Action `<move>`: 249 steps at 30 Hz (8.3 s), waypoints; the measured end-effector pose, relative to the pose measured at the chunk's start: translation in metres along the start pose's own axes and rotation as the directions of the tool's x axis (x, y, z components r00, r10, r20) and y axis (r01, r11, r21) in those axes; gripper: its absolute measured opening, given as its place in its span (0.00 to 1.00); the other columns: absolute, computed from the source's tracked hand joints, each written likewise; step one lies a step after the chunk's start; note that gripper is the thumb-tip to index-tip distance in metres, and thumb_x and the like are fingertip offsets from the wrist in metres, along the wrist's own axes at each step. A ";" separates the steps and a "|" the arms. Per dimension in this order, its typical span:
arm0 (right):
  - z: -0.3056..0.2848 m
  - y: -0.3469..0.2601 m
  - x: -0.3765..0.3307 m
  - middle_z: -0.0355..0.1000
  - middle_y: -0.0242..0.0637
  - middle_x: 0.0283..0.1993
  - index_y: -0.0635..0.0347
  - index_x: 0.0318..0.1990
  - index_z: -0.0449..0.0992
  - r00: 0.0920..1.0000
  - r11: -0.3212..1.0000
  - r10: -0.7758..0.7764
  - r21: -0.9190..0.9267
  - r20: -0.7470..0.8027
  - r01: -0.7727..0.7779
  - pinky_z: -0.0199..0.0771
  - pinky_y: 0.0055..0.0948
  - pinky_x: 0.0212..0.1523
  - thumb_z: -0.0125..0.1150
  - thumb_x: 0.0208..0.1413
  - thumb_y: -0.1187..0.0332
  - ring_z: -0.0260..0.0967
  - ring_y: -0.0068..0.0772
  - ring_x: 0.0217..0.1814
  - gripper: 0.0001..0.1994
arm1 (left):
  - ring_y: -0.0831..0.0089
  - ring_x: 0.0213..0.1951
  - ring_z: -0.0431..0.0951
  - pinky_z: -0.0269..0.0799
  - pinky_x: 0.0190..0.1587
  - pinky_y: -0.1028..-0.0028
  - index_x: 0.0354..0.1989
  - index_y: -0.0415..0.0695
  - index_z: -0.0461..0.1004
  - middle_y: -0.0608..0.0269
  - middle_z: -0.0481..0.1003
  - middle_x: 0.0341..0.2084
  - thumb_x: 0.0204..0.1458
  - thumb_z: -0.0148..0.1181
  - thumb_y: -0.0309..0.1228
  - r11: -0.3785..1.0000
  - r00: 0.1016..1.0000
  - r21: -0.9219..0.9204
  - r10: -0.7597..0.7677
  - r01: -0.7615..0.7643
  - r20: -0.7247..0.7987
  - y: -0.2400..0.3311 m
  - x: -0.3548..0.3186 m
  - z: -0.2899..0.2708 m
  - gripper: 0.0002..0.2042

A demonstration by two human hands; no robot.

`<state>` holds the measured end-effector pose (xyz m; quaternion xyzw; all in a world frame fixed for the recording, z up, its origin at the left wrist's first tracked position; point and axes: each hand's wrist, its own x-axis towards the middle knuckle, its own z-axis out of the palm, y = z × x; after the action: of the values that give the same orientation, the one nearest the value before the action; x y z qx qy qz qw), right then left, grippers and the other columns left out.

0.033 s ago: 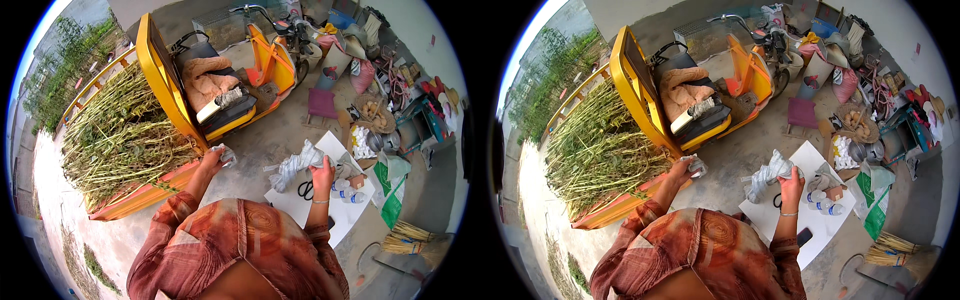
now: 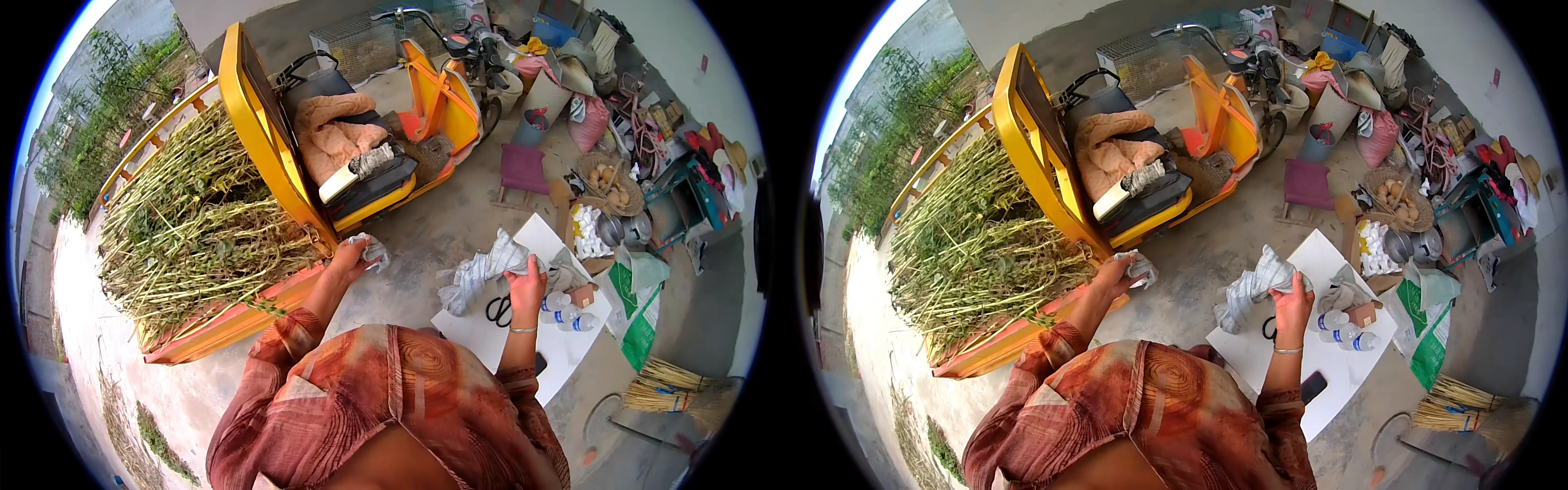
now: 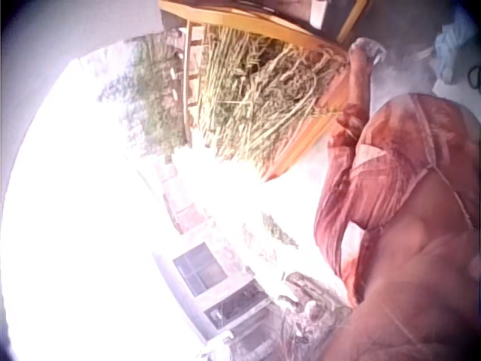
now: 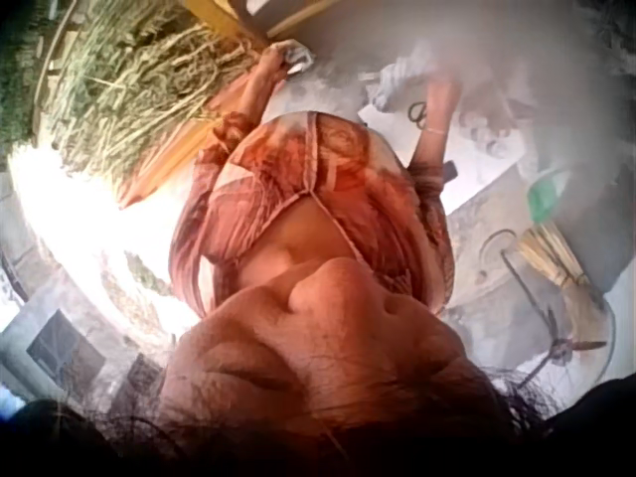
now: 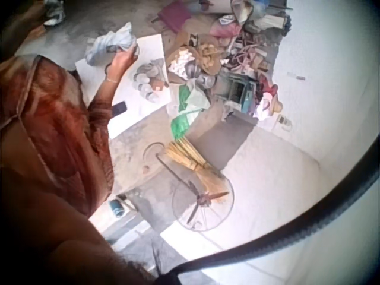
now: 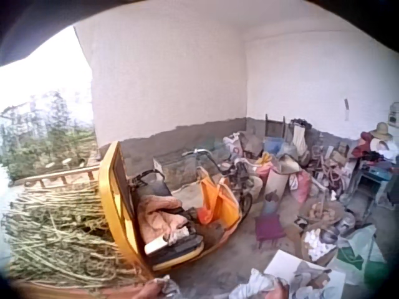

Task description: The person cuts a piece of light-colored fabric into strips using scissors. They repeatedly fold and cut the fabric, then place the cut pieces onto a yellow cart loaded with green plant stalks. Finally, they pick up a large white sack from the floor and place it on the cart.

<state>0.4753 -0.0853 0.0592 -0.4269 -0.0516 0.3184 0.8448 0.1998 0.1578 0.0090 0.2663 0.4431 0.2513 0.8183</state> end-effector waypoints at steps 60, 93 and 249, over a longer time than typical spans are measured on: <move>0.123 0.022 0.275 0.69 0.39 0.41 0.61 0.42 0.66 0.990 0.997 -0.074 0.010 -0.120 0.076 0.72 0.31 0.31 0.50 0.57 0.57 0.69 0.33 0.40 0.16 | 0.82 0.27 0.71 0.70 0.34 0.79 0.33 0.45 0.72 0.70 0.74 0.28 0.55 0.51 0.40 0.991 0.828 0.099 0.019 -0.089 0.560 0.205 0.238 0.180 0.11; 0.149 0.048 0.320 0.63 0.42 0.16 0.66 0.23 0.69 0.901 0.458 -0.265 -0.778 0.342 0.430 0.60 0.29 0.21 0.58 0.38 0.71 0.58 0.25 0.18 0.07 | 0.60 0.49 0.67 0.65 0.49 0.64 0.54 0.37 0.58 0.51 0.63 0.51 0.50 0.53 0.50 0.805 0.940 0.485 0.276 -0.341 0.201 0.273 0.256 0.246 0.31; 0.238 0.171 0.335 0.65 0.35 0.29 0.62 0.46 0.63 0.694 0.488 0.719 -0.690 -0.029 -0.534 0.68 0.22 0.26 0.46 0.56 0.47 0.64 0.22 0.28 0.25 | 0.76 0.23 0.76 0.74 0.25 0.79 0.32 0.35 0.69 0.61 0.73 0.22 0.49 0.52 0.17 0.735 0.756 0.199 0.586 -0.648 0.292 0.266 0.469 0.180 0.03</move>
<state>0.5706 0.3476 0.0183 -0.6340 -0.1100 0.6209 0.4477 0.5333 0.6176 -0.0093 0.5398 0.2715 0.4127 0.6817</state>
